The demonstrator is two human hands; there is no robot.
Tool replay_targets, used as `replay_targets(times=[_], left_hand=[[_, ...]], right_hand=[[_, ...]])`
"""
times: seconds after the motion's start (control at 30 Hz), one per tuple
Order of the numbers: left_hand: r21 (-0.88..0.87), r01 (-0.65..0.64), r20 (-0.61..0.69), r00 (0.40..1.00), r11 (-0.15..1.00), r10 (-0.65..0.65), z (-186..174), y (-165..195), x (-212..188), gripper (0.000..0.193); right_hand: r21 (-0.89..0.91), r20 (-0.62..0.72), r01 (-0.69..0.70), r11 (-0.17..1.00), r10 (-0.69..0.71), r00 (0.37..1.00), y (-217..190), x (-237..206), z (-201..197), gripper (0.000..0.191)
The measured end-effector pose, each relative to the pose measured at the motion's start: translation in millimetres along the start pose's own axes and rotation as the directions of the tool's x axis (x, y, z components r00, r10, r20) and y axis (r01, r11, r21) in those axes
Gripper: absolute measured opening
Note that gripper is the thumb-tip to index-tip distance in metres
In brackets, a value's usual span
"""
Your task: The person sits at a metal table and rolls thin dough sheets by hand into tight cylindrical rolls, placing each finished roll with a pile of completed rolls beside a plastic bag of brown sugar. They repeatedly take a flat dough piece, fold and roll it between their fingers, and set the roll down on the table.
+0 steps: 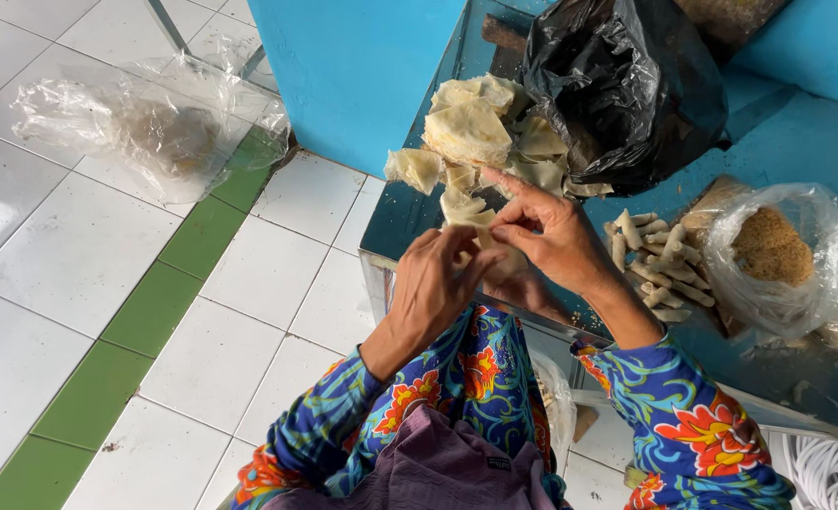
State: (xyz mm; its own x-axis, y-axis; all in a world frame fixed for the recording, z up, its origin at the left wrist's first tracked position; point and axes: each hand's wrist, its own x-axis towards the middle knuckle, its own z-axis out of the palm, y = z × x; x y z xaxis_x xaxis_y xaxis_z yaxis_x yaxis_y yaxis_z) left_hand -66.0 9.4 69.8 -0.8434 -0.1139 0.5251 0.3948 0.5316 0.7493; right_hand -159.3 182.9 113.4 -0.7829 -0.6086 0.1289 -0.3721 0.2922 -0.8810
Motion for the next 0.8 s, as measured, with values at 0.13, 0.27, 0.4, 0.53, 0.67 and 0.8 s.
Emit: replay_targets(times=[0.13, 0.27, 0.4, 0.53, 0.67, 0.8], left_hand=[[-0.177, 0.158, 0.035, 0.987, 0.971, -0.154, 3, 5, 8, 0.026], [-0.19, 0.343, 0.13, 0.937, 0.92, -0.323, 5, 6, 7, 0.024], [-0.101, 0.183, 0.025, 0.983, 0.978, -0.182, 7, 4, 9, 0.019], [-0.209, 0.304, 0.053, 0.953, 0.93, -0.3, 6, 1, 17, 0.024], [-0.203, 0.328, 0.057, 0.944, 0.922, -0.324, 5, 2, 17, 0.034], [-0.201, 0.31, 0.159, 0.946, 0.929, -0.282, 9, 8, 15, 0.036]], right_hand=[[0.007, -0.039, 0.03, 1.0, -0.029, 0.999, 3, 6, -1, 0.056], [-0.132, -0.203, 0.115, 0.985, -0.14, 0.969, -6, 24, -28, 0.051], [-0.306, -0.233, 0.349, 0.886, -0.425, 0.875, -22, 40, -32, 0.055], [-0.464, -0.163, 0.232, 0.855, -0.339, 0.927, -35, 20, -7, 0.066], [-0.395, -0.164, 0.258, 0.882, -0.344, 0.925, -33, -24, 25, 0.082], [-0.538, -0.215, 0.329, 0.776, -0.503, 0.837, -12, -33, 41, 0.087]])
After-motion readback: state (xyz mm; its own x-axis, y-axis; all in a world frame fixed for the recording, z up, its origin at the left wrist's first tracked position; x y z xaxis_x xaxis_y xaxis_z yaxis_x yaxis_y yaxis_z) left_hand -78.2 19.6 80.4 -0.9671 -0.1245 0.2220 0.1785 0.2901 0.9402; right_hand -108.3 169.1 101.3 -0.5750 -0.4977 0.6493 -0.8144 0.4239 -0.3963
